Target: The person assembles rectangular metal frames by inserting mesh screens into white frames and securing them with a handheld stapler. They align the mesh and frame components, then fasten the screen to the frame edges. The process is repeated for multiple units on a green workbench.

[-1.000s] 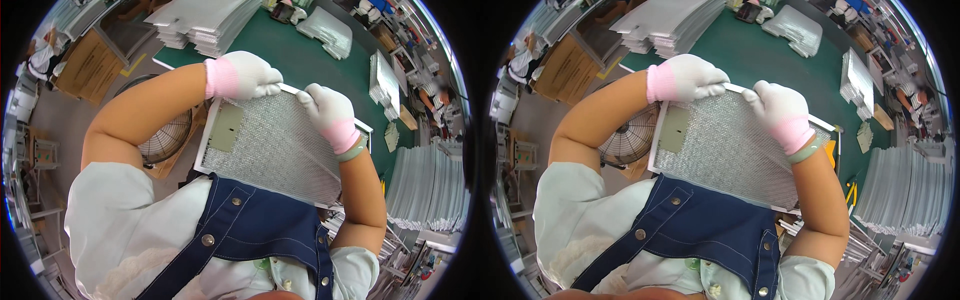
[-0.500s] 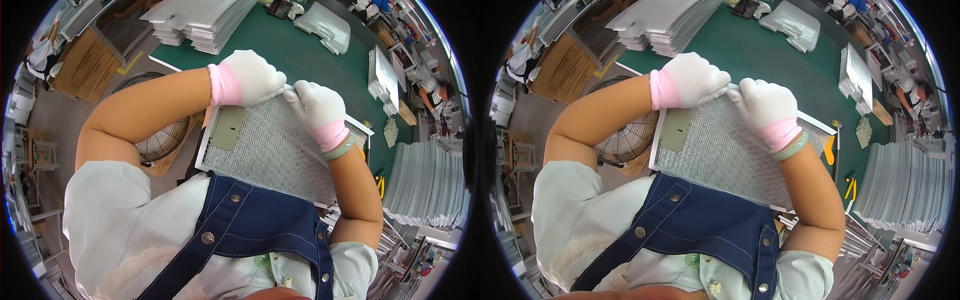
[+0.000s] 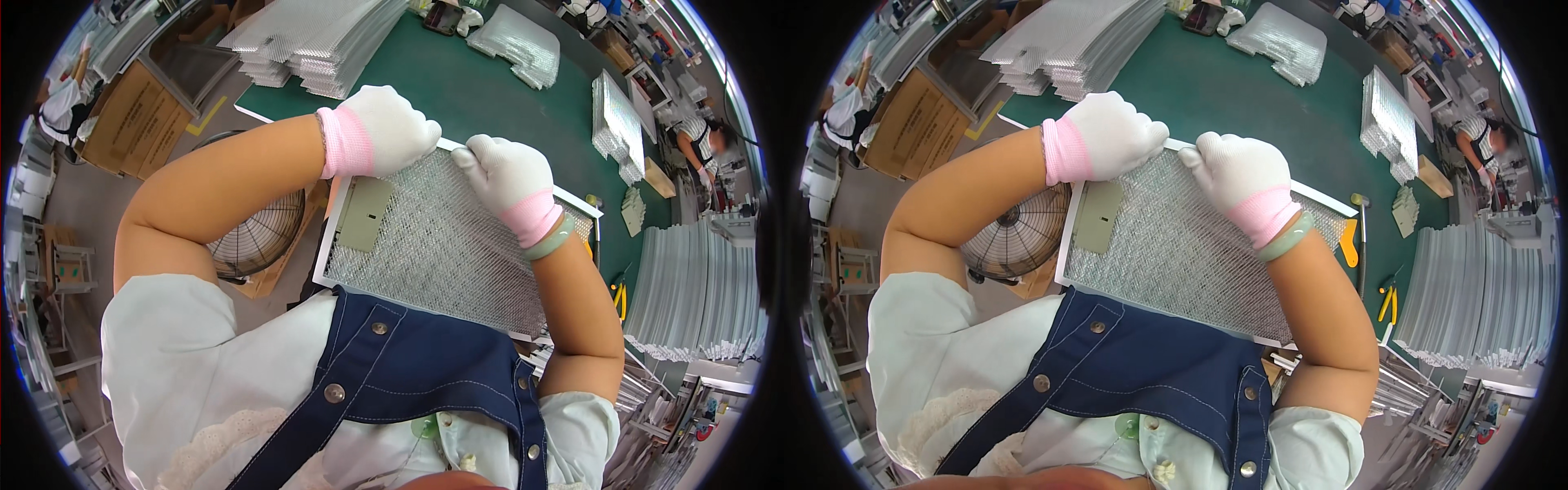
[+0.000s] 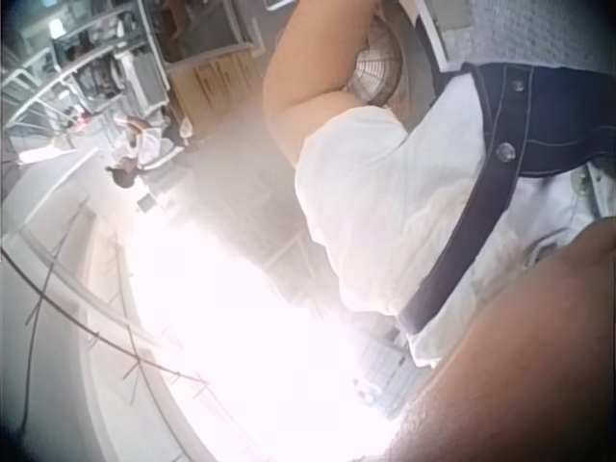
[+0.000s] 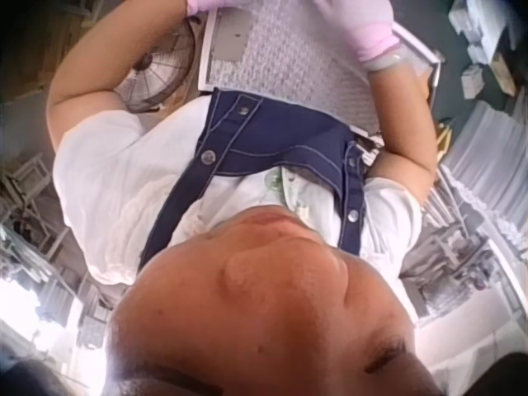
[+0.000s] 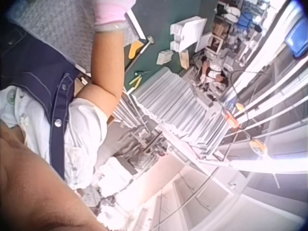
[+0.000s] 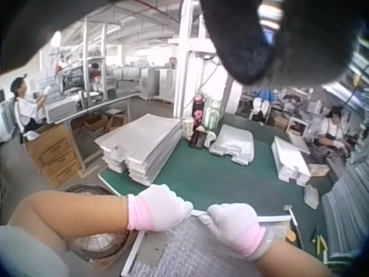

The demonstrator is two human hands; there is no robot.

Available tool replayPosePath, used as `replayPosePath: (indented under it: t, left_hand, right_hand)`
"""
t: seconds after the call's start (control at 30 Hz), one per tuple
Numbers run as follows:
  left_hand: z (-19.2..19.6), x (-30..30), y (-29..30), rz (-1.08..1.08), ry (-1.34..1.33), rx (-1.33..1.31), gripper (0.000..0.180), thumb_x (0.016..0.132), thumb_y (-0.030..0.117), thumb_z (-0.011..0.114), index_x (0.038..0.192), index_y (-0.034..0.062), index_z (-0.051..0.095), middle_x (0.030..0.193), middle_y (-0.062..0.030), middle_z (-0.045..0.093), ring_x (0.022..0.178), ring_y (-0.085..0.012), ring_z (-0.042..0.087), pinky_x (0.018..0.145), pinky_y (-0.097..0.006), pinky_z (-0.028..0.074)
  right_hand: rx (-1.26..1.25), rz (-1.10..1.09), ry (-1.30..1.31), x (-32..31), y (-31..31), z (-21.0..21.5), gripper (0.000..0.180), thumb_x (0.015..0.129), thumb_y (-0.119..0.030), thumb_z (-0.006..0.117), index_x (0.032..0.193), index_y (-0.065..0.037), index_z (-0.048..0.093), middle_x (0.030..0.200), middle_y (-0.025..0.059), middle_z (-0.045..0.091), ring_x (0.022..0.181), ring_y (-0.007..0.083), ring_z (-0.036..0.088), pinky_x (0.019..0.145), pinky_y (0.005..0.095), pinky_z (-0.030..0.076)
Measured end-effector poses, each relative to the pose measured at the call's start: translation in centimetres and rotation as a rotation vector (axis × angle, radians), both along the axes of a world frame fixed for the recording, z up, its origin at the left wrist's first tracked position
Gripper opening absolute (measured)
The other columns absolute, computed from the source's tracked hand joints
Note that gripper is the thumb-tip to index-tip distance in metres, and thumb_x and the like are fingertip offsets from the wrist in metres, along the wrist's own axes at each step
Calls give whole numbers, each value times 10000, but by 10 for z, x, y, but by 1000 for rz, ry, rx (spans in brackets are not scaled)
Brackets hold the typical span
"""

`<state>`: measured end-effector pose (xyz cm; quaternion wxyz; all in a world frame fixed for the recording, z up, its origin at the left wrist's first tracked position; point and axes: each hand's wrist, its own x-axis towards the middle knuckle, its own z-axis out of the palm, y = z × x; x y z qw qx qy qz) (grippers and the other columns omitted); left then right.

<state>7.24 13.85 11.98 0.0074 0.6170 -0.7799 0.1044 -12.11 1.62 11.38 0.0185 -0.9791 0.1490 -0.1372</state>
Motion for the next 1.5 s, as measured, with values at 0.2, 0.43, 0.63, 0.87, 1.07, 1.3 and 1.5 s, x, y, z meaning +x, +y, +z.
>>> replayPosePath:
  t: [0.2, 0.43, 0.63, 0.87, 1.07, 1.3, 1.5]
  left_hand:
    - [16, -4, -9, 12, -106, 177, 120, 855, 170, 635, 833, 52, 629, 711, -111, 692, 674, -291, 713, 619, -397, 571]
    - [10, -10, -10, 71, -95, 159, 193, 886, 215, 621, 848, 26, 634, 713, -115, 693, 685, -313, 710, 657, -433, 570]
    - [15, 4, -17, 102, 620, 443, 349, 951, 296, 590, 1112, -8, 649, 923, -180, 714, 907, -349, 690, 815, -410, 536]
    - [8, -2, -9, 34, 429, 305, 271, 990, 270, 560, 1116, 40, 630, 869, -159, 677, 848, -349, 669, 760, -439, 521]
    - [5, -3, -3, -22, 348, 184, 227, 1002, 273, 531, 963, 60, 599, 768, -138, 653, 756, -345, 667, 697, -453, 528]
    - [5, -2, 1, -53, 368, 92, 188, 966, 225, 566, 1015, 55, 628, 765, -139, 646, 744, -351, 653, 689, -451, 517]
    - [1, -2, 5, -21, 340, 129, 211, 972, 244, 570, 1043, 52, 623, 780, -141, 651, 755, -346, 657, 694, -454, 516]
  right_hand:
    - [142, -5, 129, 7, -6, 11, 409, 1002, -414, 532, 859, -49, 652, 738, 166, 664, 729, 358, 669, 680, 451, 531]
    - [213, -71, 168, 10, -3, 11, 379, 988, -402, 564, 917, -52, 692, 772, 165, 681, 757, 351, 676, 706, 438, 531]
    - [561, -62, 28, 3, -5, 6, 332, 934, -361, 664, 988, -37, 709, 837, 164, 703, 790, 330, 685, 740, 401, 537]
    - [276, 15, 40, -4, -6, 4, 388, 964, -417, 599, 892, -44, 673, 803, 159, 694, 767, 339, 684, 692, 417, 538]
    - [-14, 67, -80, -13, -7, -3, 434, 970, -460, 572, 755, -85, 607, 675, 120, 644, 652, 332, 664, 601, 438, 529]
    - [-159, 57, -79, -25, -11, 1, 430, 958, -463, 590, 745, -89, 607, 649, 105, 629, 604, 314, 649, 558, 415, 513]
    - [-110, 64, -88, -52, -28, 0, 414, 950, -452, 604, 747, -91, 613, 661, 110, 630, 623, 312, 650, 565, 425, 507]
